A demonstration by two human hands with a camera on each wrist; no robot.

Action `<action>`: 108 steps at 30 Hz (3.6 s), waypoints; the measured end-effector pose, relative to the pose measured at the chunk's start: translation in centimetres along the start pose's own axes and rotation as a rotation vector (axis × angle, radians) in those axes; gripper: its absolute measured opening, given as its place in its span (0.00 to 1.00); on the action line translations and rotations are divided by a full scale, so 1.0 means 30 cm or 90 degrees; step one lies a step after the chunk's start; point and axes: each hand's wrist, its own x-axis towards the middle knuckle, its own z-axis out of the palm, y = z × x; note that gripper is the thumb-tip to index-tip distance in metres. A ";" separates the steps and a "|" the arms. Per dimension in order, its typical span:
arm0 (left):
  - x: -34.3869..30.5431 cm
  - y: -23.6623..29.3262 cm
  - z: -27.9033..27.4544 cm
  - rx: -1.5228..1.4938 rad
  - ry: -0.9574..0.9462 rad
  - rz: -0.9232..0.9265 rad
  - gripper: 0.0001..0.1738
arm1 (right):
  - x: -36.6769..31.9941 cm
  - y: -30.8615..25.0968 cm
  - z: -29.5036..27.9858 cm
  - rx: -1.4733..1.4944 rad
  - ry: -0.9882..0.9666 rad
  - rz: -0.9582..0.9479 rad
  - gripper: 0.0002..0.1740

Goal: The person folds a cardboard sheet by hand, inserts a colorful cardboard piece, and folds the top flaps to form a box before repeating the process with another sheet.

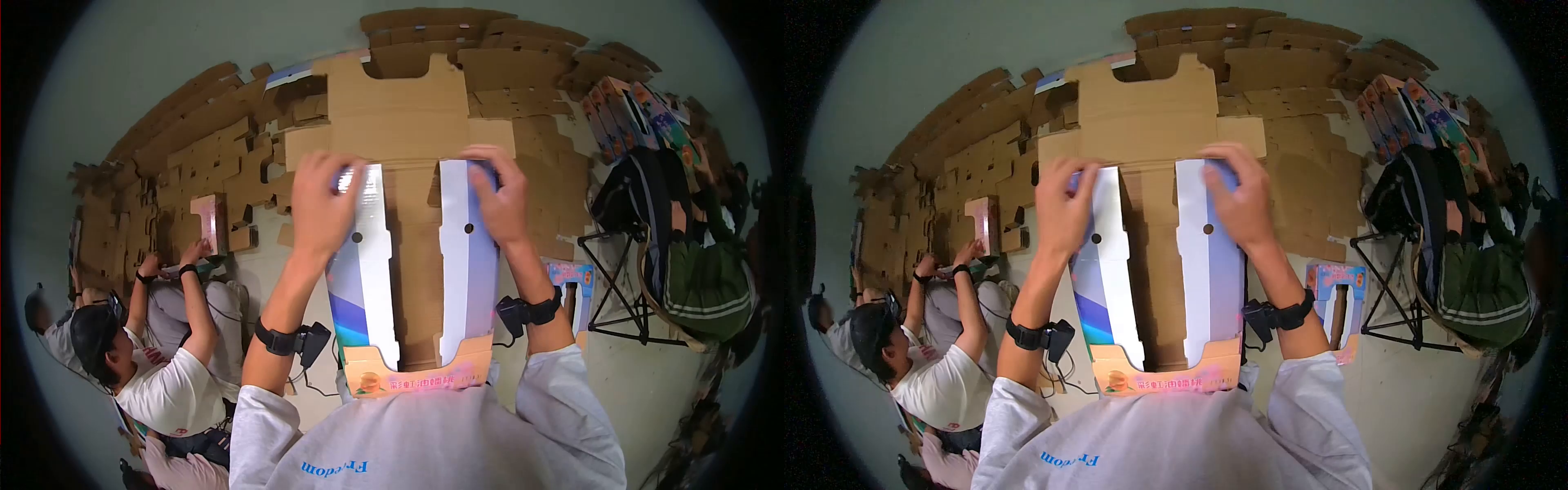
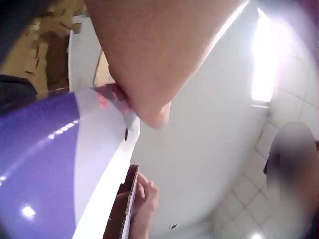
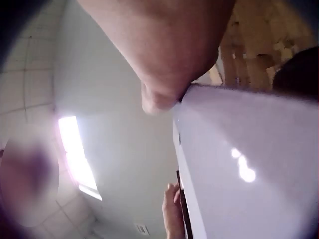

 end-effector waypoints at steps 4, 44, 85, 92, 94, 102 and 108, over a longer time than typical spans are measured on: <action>-0.059 -0.365 -0.043 -0.285 0.125 -0.414 0.11 | -0.042 0.247 -0.014 0.149 0.234 0.277 0.10; 0.018 -0.036 -0.174 -0.698 -0.261 -0.341 0.16 | 0.040 0.023 -0.166 0.380 -0.237 0.311 0.16; -0.162 -0.064 -0.147 -0.078 -0.161 0.036 0.17 | -0.080 0.088 0.021 0.243 0.008 0.347 0.19; -0.200 -0.029 -0.148 -0.173 -0.129 -0.058 0.21 | -0.082 0.085 0.044 0.268 0.016 0.334 0.18; -0.184 0.003 -0.136 -0.359 -0.121 -0.153 0.23 | -0.083 0.082 0.039 0.277 0.012 0.336 0.18; -0.147 0.123 -0.141 -0.546 -0.049 -0.365 0.23 | -0.095 0.113 0.050 0.277 0.013 0.321 0.19; -0.146 0.111 -0.098 -0.482 -0.019 -0.319 0.18 | -0.088 0.074 0.045 0.261 0.016 0.358 0.18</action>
